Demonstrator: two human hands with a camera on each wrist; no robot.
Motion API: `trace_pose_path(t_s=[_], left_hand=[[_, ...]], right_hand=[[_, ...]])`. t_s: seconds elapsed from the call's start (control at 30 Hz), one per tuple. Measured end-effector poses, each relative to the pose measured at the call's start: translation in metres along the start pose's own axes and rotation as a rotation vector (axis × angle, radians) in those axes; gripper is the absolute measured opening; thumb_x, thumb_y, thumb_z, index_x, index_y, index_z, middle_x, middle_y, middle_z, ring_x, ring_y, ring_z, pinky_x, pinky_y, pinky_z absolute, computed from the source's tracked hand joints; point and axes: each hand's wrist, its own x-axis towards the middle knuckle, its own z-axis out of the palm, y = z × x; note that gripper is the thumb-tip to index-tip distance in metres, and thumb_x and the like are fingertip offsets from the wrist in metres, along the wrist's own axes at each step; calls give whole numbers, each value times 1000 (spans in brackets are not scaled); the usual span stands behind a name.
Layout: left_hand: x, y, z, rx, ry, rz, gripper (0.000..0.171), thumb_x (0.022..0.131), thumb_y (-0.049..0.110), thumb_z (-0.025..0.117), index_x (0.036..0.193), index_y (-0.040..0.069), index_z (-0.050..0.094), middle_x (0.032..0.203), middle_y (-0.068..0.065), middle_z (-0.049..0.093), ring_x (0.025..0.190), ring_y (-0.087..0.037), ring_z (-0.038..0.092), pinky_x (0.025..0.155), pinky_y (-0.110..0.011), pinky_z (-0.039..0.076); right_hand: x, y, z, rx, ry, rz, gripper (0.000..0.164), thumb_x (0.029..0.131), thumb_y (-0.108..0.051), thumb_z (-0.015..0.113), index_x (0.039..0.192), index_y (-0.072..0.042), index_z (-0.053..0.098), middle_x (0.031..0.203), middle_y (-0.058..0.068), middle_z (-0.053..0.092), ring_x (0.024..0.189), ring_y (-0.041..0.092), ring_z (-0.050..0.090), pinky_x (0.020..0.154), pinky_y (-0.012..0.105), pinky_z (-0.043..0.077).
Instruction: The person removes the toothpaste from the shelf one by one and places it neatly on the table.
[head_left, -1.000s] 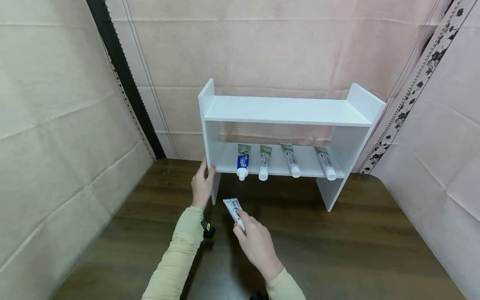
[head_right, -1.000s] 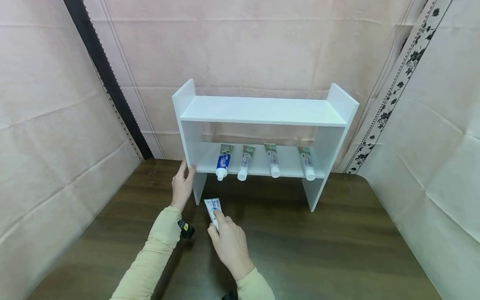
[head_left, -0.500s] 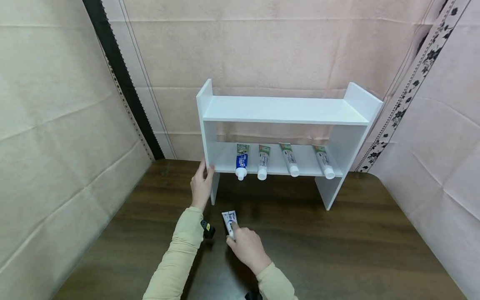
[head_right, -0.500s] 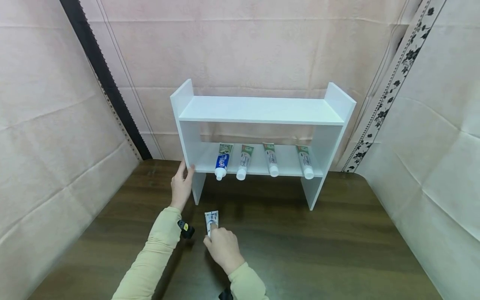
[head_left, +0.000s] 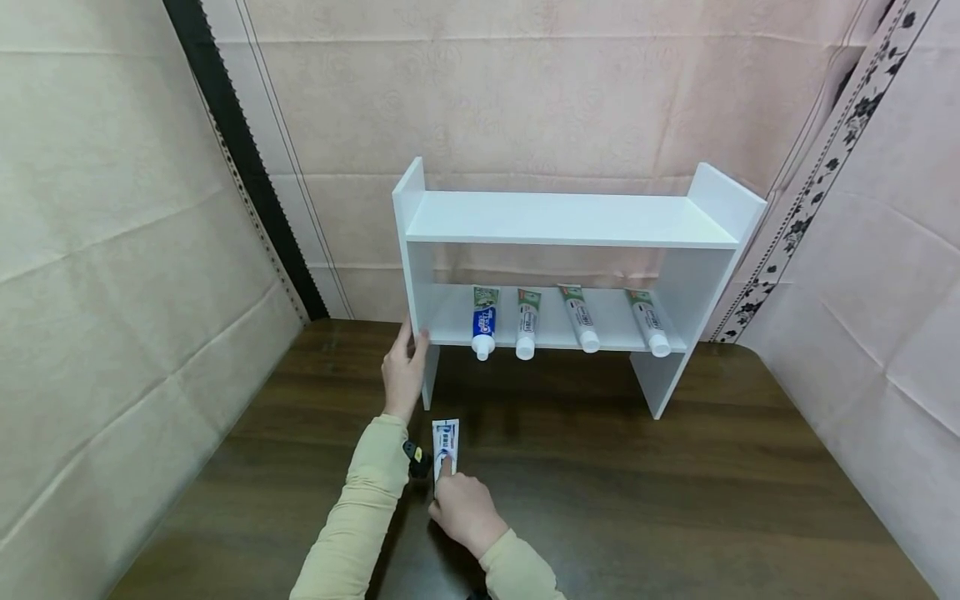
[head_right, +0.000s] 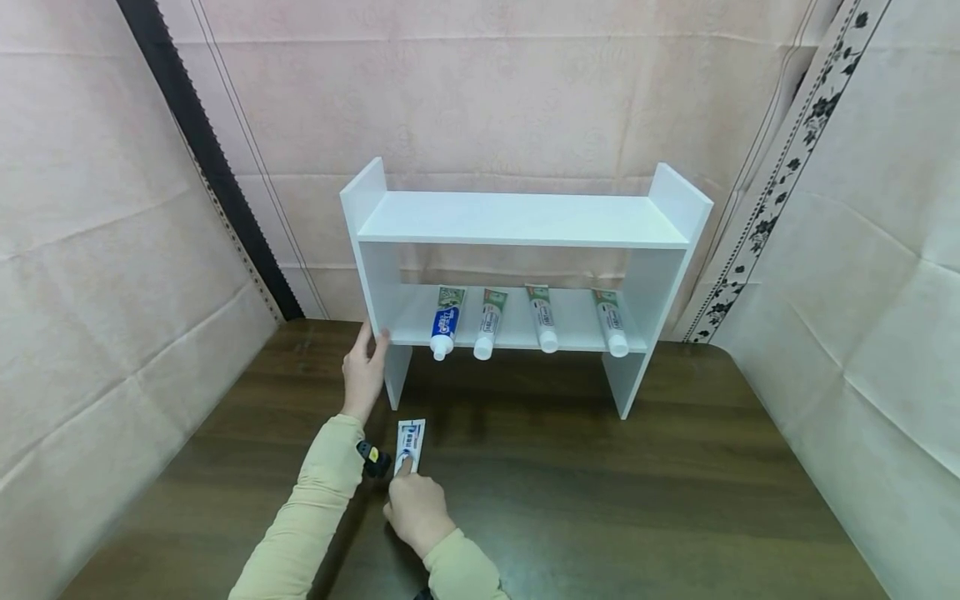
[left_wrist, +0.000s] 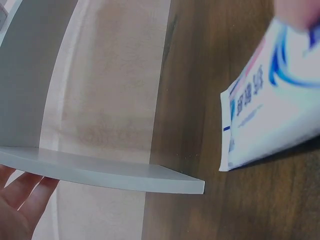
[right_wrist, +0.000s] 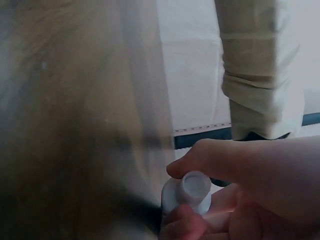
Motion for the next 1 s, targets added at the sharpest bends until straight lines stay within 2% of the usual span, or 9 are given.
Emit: trace_pose_path(t_s=[0.17, 0.3, 0.43, 0.53, 0.67, 0.77, 0.87, 1.0], left_hand=[[0, 0, 0, -3, 2, 0, 50, 100, 43, 47, 148, 39, 35, 143, -8, 55, 118, -31, 63, 94, -51, 51], [-1, 2, 0, 1, 8, 0, 50, 101, 41, 47, 149, 38, 36, 143, -8, 55, 118, -32, 63, 94, -52, 51], [-1, 2, 0, 1, 9, 2, 50, 101, 41, 47, 149, 37, 36, 142, -9, 55, 118, -33, 63, 94, -52, 52], [-2, 1, 0, -1, 6, 2, 50, 100, 42, 47, 149, 37, 36, 142, -9, 55, 118, -34, 63, 94, -52, 52], [-3, 0, 0, 6, 16, -2, 50, 100, 44, 48, 148, 38, 36, 141, -9, 57, 116, -32, 64, 92, -52, 52], [-2, 0, 0, 16, 27, 0, 49, 100, 45, 48, 147, 39, 37, 139, -9, 58, 114, -32, 65, 91, -51, 53], [-1, 0, 1, 19, 30, 9, 49, 99, 45, 48, 147, 39, 38, 138, -9, 59, 114, -32, 65, 90, -51, 54], [-2, 1, 1, 19, 27, 9, 49, 99, 45, 48, 147, 41, 37, 140, -8, 57, 115, -33, 64, 91, -51, 53]], right_hand=[[-1, -2, 6, -36, -16, -11, 67, 81, -19, 73, 131, 18, 48, 80, 13, 74, 54, 16, 63, 44, 28, 45], [0, -2, 6, -49, -28, -8, 66, 82, -21, 71, 131, 17, 48, 80, 13, 74, 52, 16, 61, 43, 29, 43], [2, 1, 2, -10, -50, 28, 61, 85, -25, 69, 132, 10, 53, 69, 8, 68, 47, 13, 51, 41, 28, 39], [2, 5, -5, 39, -28, 51, 54, 87, -28, 68, 130, 2, 57, 64, 4, 63, 47, 11, 48, 43, 27, 38], [4, 11, -25, 63, 91, 15, 46, 89, -28, 66, 128, -4, 60, 70, 3, 65, 52, 11, 53, 46, 28, 42], [7, 15, -47, 93, 190, -29, 47, 92, -29, 65, 132, -6, 57, 84, 7, 67, 60, 11, 55, 51, 26, 45], [11, 17, -68, 148, 257, -68, 52, 94, -30, 63, 141, -11, 49, 93, 8, 64, 63, 10, 51, 54, 22, 44], [22, 22, -88, 191, 319, -91, 60, 96, -31, 60, 150, -22, 35, 91, 6, 59, 63, 9, 47, 52, 19, 40]])
